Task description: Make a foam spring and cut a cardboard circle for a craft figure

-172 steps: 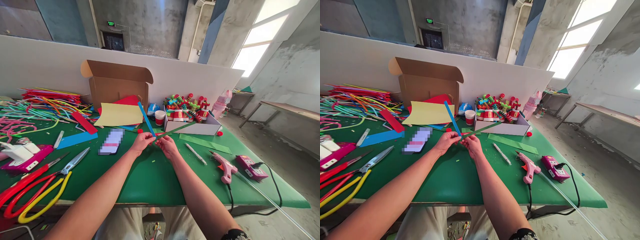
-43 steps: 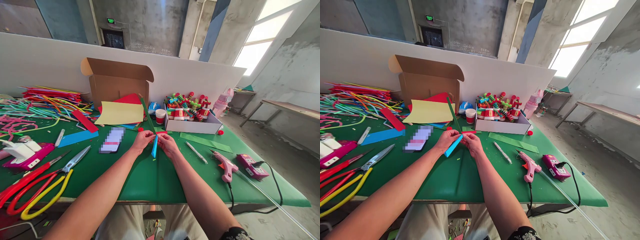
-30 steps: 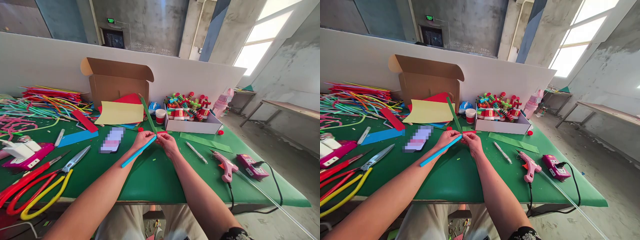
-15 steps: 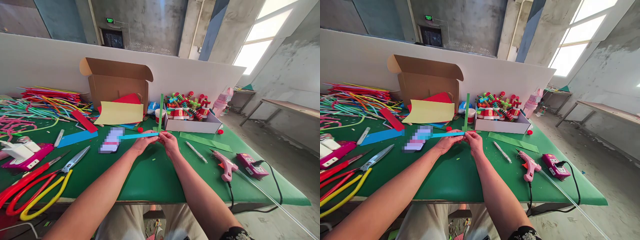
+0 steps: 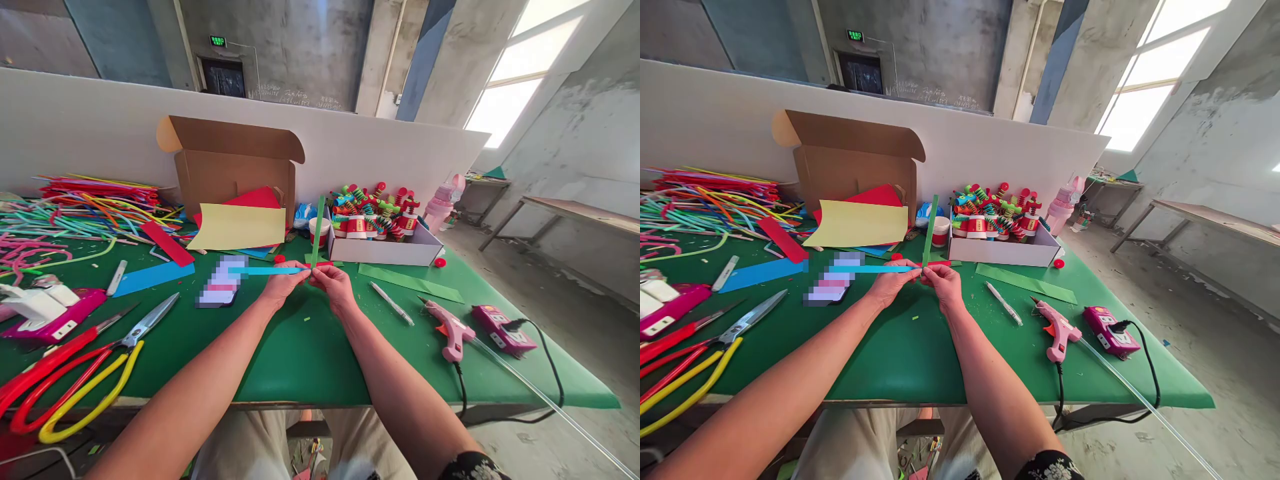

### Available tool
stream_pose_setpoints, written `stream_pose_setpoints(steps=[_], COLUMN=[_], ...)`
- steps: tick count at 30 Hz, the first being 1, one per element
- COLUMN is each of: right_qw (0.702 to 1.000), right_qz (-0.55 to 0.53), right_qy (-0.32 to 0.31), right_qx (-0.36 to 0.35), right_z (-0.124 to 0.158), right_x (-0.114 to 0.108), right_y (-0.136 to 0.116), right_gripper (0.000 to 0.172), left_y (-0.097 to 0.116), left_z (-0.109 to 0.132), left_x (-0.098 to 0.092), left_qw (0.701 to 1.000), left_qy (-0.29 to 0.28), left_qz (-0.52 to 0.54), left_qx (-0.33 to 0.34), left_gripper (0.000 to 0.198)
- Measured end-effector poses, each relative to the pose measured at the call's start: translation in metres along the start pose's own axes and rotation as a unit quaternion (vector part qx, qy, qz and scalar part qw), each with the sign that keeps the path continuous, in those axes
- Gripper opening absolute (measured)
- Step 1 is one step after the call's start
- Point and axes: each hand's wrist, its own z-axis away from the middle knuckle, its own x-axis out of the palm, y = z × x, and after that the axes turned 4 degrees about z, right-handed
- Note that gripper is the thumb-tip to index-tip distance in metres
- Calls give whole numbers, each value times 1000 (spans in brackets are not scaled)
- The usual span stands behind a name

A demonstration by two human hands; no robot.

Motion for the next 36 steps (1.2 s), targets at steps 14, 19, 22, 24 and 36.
stream_pose_setpoints(steps=[14, 19, 22, 24, 36], right_qw=[1000, 1000, 999, 998, 999], right_qz=[11, -10, -51, -58, -39], right_qy=[4, 3, -12, -14, 14], right_qx=[-14, -7, 6, 9, -14], right_z=[0, 0, 1, 1, 2], right_x=[1, 3, 4, 4, 4], right_y=[1, 3, 5, 6, 2], right_gripper=[30, 37, 42, 44, 39], left_y=[2, 1, -3, -4, -3], left_z=[1, 2, 1, 0, 3], left_x=[-1, -2, -4, -4, -3], left_qw=[1000, 1000, 1000, 1000, 997], left_qy=[-16, -7, -1, -12, -35], left_qz=[-15, -16, -3, 4, 59], left_qx=[-1, 8, 7, 2, -25], left_gripper=[25, 28, 31, 32, 41])
